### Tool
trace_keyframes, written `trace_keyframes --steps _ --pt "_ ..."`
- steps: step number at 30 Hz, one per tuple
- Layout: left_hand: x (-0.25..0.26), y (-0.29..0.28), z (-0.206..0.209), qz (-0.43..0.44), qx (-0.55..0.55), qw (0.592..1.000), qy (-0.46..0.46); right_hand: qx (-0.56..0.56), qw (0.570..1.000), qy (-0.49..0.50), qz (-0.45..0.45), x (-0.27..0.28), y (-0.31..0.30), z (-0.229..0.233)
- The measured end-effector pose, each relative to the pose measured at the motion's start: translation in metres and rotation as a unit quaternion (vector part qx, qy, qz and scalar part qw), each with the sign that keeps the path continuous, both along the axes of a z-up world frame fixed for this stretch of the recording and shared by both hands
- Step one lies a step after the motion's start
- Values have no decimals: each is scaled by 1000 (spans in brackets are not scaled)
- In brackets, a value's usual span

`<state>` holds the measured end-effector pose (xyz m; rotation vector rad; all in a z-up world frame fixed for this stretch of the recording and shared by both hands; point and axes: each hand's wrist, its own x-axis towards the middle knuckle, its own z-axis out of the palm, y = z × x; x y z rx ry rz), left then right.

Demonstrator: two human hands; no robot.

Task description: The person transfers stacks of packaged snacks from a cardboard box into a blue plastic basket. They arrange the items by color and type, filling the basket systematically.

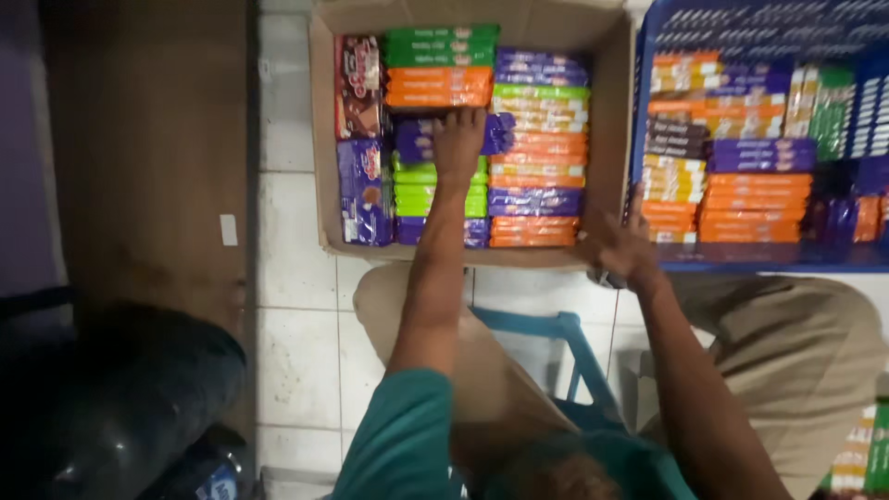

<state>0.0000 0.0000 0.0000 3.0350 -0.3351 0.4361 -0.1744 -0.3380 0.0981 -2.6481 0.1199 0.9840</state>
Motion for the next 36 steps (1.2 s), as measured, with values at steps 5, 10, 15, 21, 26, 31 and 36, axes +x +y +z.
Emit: trace_keyframes --steps 5,10,15,21,26,31,36 --pt "-9 -27 151 45 -307 924 224 63 998 21 -13 18 29 80" --pt "-38 -77 256 73 -574 767 278 238 954 95 -153 40 25 109" --pt "-49 -142 285 52 -651 698 295 548 811 -98 -179 85 -59 143" --pt "-53 -243 287 -2 -703 639 312 578 773 -98 -242 107 -112 174" --pt "-41 -270 215 9 -562 774 291 443 845 -180 -236 120 -203 190" --pt "-69 -268 97 -8 -230 944 236 215 925 -234 -207 139 -282 103" --pt "-69 -273 117 2 -242 962 128 -92 924 -370 33 183 -330 28"
